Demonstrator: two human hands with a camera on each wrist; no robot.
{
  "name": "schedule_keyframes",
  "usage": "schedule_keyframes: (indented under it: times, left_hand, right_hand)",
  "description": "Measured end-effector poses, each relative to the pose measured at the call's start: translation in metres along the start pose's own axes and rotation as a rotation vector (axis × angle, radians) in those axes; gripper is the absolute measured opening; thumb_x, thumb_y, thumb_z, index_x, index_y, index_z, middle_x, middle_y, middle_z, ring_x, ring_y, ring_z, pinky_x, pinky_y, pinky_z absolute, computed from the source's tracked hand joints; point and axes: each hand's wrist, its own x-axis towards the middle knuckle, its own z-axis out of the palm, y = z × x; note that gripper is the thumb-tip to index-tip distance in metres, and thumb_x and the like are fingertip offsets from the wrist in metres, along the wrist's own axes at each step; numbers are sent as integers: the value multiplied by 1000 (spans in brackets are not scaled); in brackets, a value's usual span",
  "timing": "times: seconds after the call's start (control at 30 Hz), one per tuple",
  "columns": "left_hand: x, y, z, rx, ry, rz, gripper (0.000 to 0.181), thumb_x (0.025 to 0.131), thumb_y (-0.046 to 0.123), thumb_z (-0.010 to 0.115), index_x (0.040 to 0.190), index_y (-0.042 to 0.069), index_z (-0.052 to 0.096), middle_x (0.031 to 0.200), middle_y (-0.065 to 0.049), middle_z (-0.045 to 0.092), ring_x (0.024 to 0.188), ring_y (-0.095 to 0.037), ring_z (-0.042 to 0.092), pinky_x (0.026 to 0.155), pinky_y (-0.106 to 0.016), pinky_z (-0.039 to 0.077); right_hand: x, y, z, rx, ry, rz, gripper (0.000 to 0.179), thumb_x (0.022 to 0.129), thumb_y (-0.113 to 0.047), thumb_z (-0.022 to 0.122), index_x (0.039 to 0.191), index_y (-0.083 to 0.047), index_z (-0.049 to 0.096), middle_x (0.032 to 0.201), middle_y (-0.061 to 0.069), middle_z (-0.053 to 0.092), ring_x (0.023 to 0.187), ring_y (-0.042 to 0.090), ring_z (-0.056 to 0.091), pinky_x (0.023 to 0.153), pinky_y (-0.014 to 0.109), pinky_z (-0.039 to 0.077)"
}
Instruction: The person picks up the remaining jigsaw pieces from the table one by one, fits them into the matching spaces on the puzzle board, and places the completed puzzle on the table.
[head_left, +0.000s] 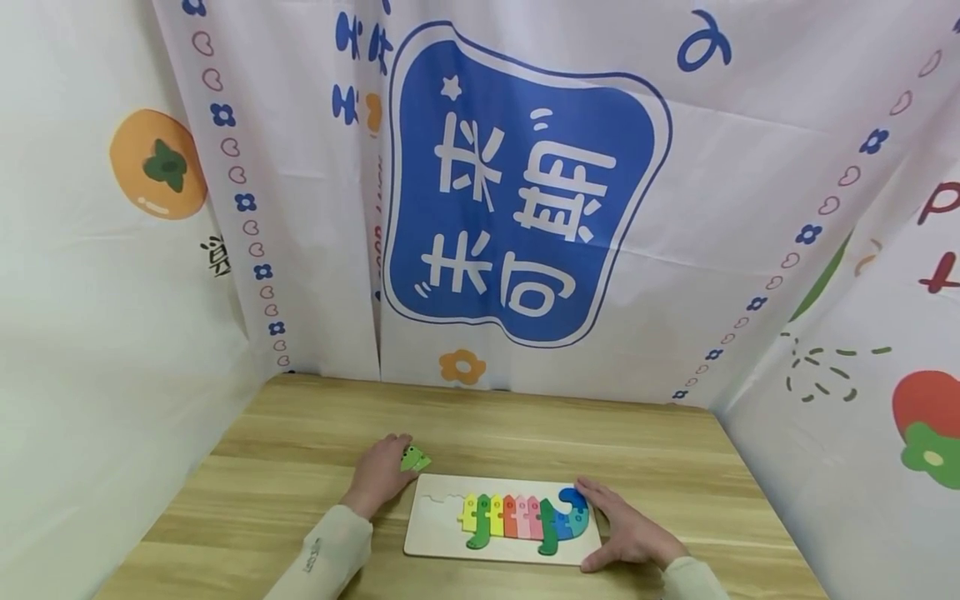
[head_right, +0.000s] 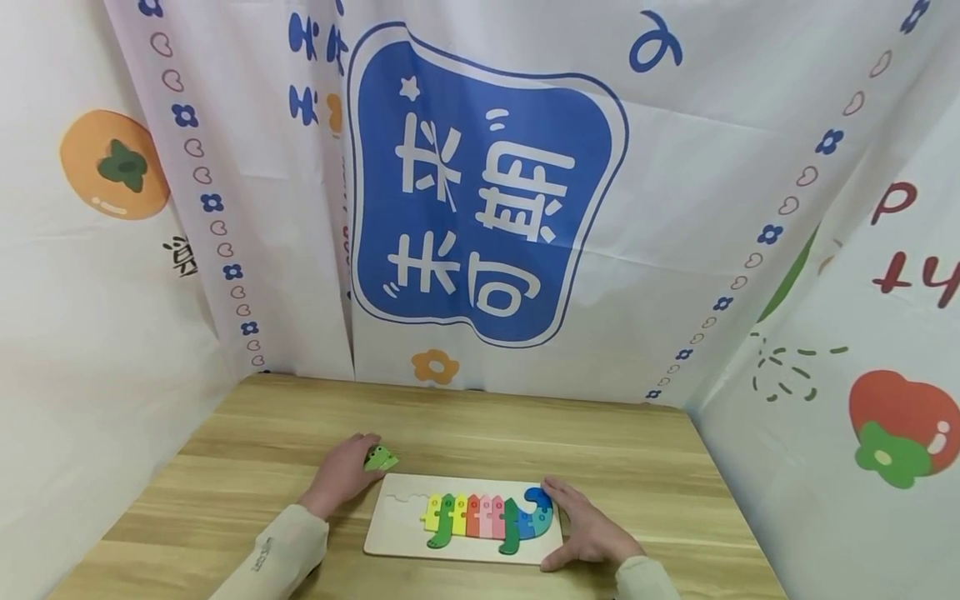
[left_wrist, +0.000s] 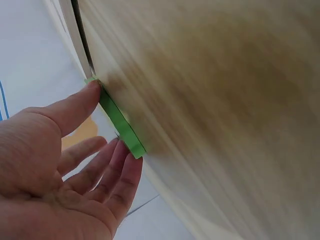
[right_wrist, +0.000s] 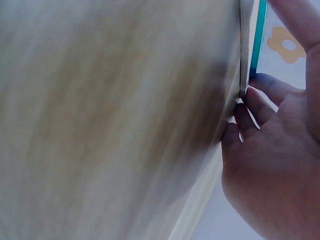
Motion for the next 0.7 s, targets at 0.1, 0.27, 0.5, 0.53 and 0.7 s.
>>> schedule_keyframes:
  times: [0.1,0.27,0.5,0.53,0.7]
  left_hand:
    - [0,0,-1,6,-10,9,54,83,14,86,128,-6,65,122,-28,68,108,-44,67,94,-59,56]
    - [-2,-4,1,-4,-11,41,51,84,12,84,128,-7,65,123,-27,68,110,-44,66,96,-59,55]
    - [-5,1,-8,-155,-11,82,52,90,13,80,137,1,63,134,-20,66,121,-38,62,104,-57,52]
    - [-5,2,-11,-177,-12,89,52,90,13,80,138,3,62,135,-18,66,121,-36,62,103,-56,53]
    - [-10,9,-28,-217,-17,160,55,92,14,78,143,9,60,139,-11,64,124,-30,59,104,-51,54]
  right_hand:
    - [0,0,0,2,2,0,122,66,-40,98,162,-8,31,170,20,23,153,55,19,118,77,21]
    - [-1,0,0,2,0,-1,122,66,-40,98,162,-7,31,170,20,22,153,55,19,118,77,21]
    - [0,0,1,0,3,-3,122,65,-39,98,162,-8,31,170,21,23,153,55,19,118,77,21]
    - [0,1,1,-2,4,-5,122,65,-39,98,162,-7,31,170,21,23,153,55,19,118,77,21]
    - [0,1,1,-3,3,-11,122,65,-39,98,162,-7,31,170,21,22,153,55,19,118,77,21]
